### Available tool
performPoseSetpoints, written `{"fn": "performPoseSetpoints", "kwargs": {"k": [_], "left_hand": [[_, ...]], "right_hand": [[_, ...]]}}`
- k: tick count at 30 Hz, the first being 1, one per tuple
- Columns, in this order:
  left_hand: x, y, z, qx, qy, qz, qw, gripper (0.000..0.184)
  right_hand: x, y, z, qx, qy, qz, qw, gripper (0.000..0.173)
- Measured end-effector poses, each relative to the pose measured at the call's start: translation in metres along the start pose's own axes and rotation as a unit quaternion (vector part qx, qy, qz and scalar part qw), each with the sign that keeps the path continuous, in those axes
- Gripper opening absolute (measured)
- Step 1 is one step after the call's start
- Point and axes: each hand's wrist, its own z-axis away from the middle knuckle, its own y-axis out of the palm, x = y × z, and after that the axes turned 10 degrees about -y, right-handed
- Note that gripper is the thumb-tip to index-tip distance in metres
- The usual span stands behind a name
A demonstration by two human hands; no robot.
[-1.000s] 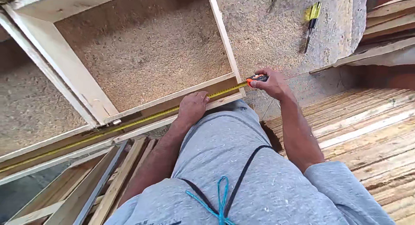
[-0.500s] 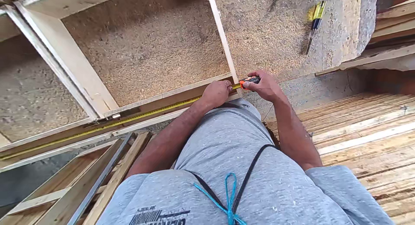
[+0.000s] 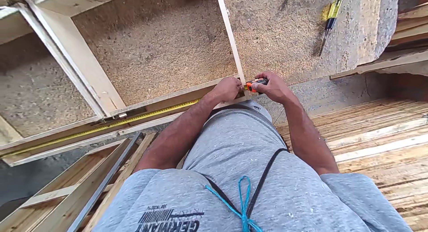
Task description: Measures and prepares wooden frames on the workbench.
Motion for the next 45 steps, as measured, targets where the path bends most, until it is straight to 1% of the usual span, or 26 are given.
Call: {"fn": "performPoseSetpoints", "kwargs": {"k": [9,13,18,20,21,23,25,26,29,31,35,38,41,45], "left_hand": [[0.002,-0.001,-0.001,0.006,0.013,0.021,1.0,0.036],[0.001,-0.001,-0.003,0.001,0.014,0.004,1.0,0.037],[-0.001,-0.005,-0.006,0.017,0.021,-0.016,1.0,0.038],[-0.006,-0.006,-0.004,0.016,0.009,-0.051,0.999,0.039],[-0.013,-0.009,0.0,0.01,-0.006,-0.09,0.996,0.039],[-0.033,-0.017,0.014,-0.02,-0.055,-0.177,0.982,0.035],[-0.05,-0.027,0.026,-0.057,-0.083,-0.203,0.974,0.031],[-0.055,-0.032,0.027,-0.053,-0.091,-0.198,0.975,0.032],[-0.05,-0.042,0.008,0.03,-0.082,-0.189,0.978,0.047],[-0.045,-0.039,-0.001,0.055,-0.08,-0.172,0.98,0.052],[-0.036,-0.034,-0.003,0.037,-0.081,-0.107,0.99,0.05],[-0.032,-0.028,0.0,-0.001,-0.077,-0.082,0.994,0.048],[-0.029,-0.019,0.008,-0.055,-0.093,-0.025,0.994,0.048],[-0.03,-0.011,0.017,-0.083,-0.121,-0.008,0.989,0.053]], "right_hand": [[0.0,-0.004,-0.004,0.015,-0.01,0.022,1.0,0.05],[-0.003,-0.004,-0.005,0.015,-0.018,0.01,1.0,0.052],[-0.002,-0.005,-0.005,0.015,-0.016,0.008,1.0,0.052],[-0.004,-0.005,-0.005,0.016,-0.016,0.01,1.0,0.052],[-0.004,-0.005,-0.006,0.016,-0.016,0.008,1.0,0.052],[-0.004,-0.006,-0.007,0.017,-0.016,0.004,1.0,0.053],[-0.002,-0.007,-0.005,0.016,-0.013,0.0,1.0,0.052],[-0.002,-0.006,-0.003,0.013,-0.011,-0.001,1.0,0.051],[-0.003,-0.005,-0.002,0.007,-0.009,0.004,1.0,0.052],[-0.002,-0.004,-0.001,0.002,-0.007,0.011,1.0,0.052],[0.003,-0.002,0.004,-0.006,0.005,-0.004,1.0,0.052],[0.001,-0.002,0.004,-0.006,0.003,-0.011,1.0,0.053],[-0.002,-0.002,0.0,0.0,-0.004,-0.011,1.0,0.053],[-0.001,-0.003,0.001,-0.001,-0.006,-0.012,1.0,0.051]]}}
